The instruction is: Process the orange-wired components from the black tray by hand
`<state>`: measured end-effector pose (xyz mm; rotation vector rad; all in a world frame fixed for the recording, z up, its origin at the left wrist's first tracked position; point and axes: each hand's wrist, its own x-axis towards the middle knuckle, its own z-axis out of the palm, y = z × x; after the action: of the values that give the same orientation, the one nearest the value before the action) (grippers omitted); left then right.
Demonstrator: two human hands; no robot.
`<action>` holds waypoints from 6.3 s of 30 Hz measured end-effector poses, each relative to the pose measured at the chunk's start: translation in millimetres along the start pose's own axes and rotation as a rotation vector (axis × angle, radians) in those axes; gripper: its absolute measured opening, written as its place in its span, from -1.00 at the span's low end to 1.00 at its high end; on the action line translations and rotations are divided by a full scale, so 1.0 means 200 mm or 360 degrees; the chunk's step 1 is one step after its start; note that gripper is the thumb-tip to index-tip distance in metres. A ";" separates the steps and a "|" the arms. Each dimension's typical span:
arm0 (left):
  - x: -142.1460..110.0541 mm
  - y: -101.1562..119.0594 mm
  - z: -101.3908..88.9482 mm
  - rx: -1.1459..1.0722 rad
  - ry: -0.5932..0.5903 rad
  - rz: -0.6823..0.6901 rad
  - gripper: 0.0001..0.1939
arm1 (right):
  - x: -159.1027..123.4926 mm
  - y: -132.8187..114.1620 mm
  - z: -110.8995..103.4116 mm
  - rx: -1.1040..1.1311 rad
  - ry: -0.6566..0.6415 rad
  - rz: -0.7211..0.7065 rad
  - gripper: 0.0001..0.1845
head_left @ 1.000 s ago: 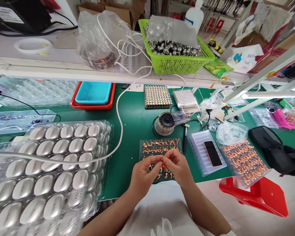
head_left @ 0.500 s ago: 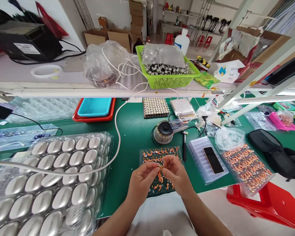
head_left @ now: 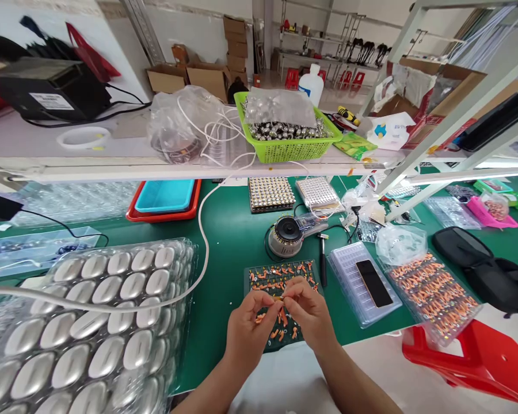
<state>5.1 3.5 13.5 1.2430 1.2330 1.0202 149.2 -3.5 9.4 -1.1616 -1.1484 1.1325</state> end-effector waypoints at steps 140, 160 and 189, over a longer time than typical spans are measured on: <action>-0.12 -0.09 -0.09 -0.0330 -0.0614 -0.0081 -0.83 | -0.20 0.01 -0.13 -0.0237 -0.0666 0.0312 -0.68; 0.03 -0.34 -0.14 -0.0558 -0.0144 -0.0816 -0.61 | 0.44 0.32 -0.38 -0.0995 -0.0021 0.0388 -0.81; 0.26 -0.43 -0.27 -0.0935 0.0175 -0.0721 -0.50 | 0.19 0.36 0.14 -0.0227 -0.0756 0.0387 -0.51</action>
<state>-50.9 52.2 -73.1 0.4339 1.1134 1.0134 120.2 40.6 -59.5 -1.1989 -1.4949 1.5922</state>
